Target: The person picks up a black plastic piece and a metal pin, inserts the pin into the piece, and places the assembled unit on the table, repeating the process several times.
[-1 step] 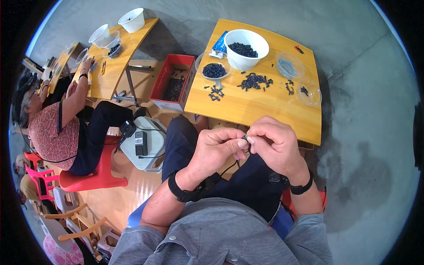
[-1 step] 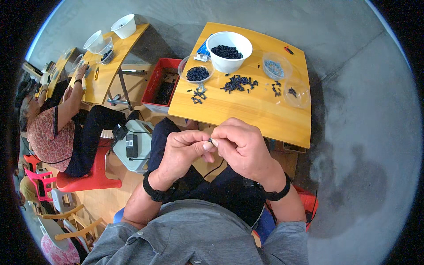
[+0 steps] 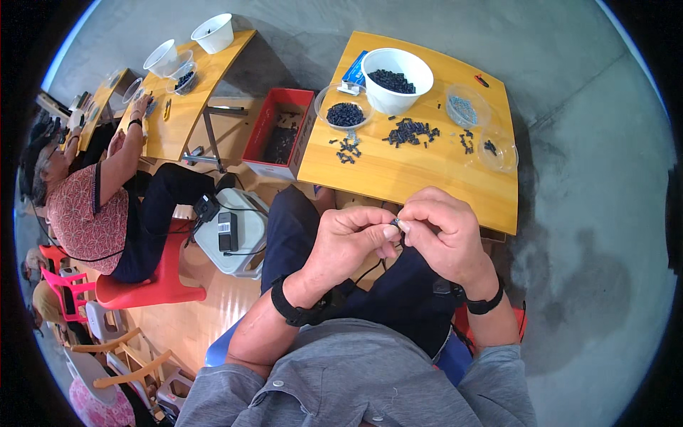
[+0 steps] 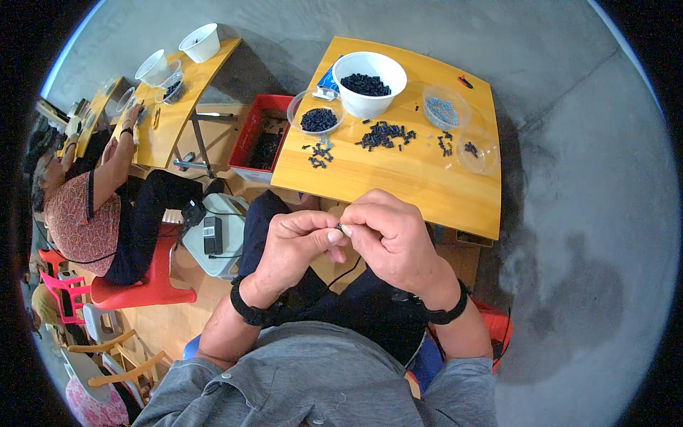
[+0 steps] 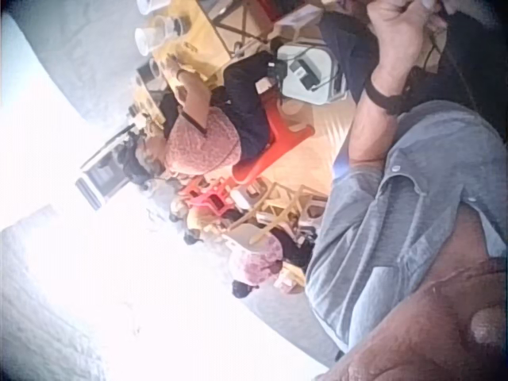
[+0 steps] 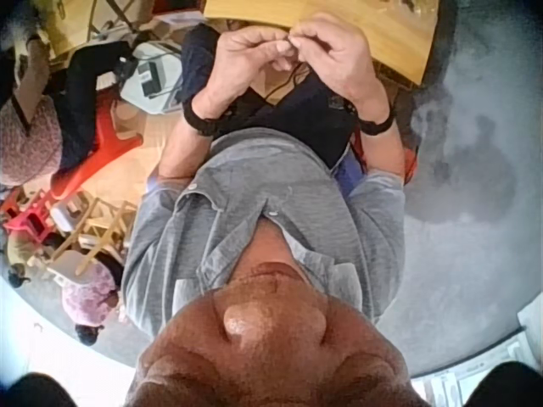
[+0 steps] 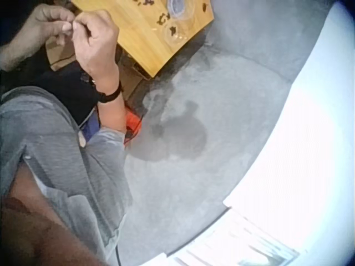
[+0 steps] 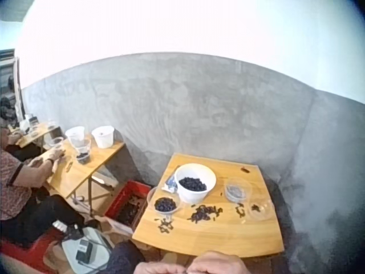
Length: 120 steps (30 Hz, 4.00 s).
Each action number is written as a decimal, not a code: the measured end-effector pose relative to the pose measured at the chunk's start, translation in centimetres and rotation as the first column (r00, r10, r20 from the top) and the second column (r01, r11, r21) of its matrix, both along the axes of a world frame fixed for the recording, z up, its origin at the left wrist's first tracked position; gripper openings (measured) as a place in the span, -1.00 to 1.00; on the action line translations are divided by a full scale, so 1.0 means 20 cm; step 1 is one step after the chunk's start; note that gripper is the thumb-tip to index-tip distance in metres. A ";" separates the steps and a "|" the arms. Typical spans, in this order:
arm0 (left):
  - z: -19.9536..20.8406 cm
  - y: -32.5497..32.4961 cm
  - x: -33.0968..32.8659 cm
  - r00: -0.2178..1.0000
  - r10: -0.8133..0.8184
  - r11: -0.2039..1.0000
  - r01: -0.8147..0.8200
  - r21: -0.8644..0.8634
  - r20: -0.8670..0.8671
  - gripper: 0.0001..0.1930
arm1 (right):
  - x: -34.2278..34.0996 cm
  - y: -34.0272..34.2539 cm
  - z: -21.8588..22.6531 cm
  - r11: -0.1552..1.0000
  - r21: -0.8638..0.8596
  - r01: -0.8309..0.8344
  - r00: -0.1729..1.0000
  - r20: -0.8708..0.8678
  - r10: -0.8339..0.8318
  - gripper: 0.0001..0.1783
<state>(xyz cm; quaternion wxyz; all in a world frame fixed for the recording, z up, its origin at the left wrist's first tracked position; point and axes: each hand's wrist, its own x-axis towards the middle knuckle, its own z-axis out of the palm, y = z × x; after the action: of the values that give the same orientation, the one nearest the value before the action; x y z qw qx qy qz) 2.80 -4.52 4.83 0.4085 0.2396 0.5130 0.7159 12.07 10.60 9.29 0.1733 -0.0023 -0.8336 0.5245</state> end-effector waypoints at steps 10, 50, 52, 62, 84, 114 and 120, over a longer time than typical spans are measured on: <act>0.04 0.01 0.01 1.000 -0.024 1.000 0.025 -0.016 0.020 -0.89 | 0.02 0.01 0.02 0.990 0.140 -0.008 0.994 -0.110 0.023 -0.90; -0.09 0.05 -0.04 0.990 -0.096 0.991 0.105 -0.084 0.104 -0.93 | 0.00 0.07 -0.16 0.991 0.050 -0.122 0.991 0.056 0.119 -0.85; -0.10 0.07 -0.04 0.991 -0.095 0.989 0.104 -0.102 0.090 -0.92 | 0.00 0.09 -0.19 0.995 -0.004 -0.103 0.990 0.094 0.103 -0.90; -0.10 0.10 -0.05 0.991 -0.086 0.992 0.094 -0.081 0.102 -0.93 | -0.31 0.75 -0.82 0.780 0.383 0.494 0.792 0.172 -0.586 -0.91; -0.14 0.11 -0.10 0.996 -0.004 0.994 0.014 -0.104 0.092 -0.91 | -0.44 0.74 -0.87 0.583 0.711 0.393 0.712 0.166 -0.683 -0.86; -0.06 0.07 -0.04 0.998 0.033 0.997 -0.037 0.067 0.056 -0.90 | -0.04 0.01 -0.16 0.909 -0.403 0.103 0.991 -0.034 -0.127 -0.89; -0.04 0.07 -0.05 0.999 0.017 0.999 -0.018 0.051 0.038 -0.89 | -0.04 0.00 -0.16 0.912 -0.394 0.114 0.990 -0.027 -0.135 -0.90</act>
<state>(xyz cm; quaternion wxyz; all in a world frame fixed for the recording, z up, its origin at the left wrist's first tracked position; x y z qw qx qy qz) 1.88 -3.16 3.96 0.4056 0.2319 0.4889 0.7367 11.32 10.58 6.12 0.2248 -0.0759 -0.7050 0.6684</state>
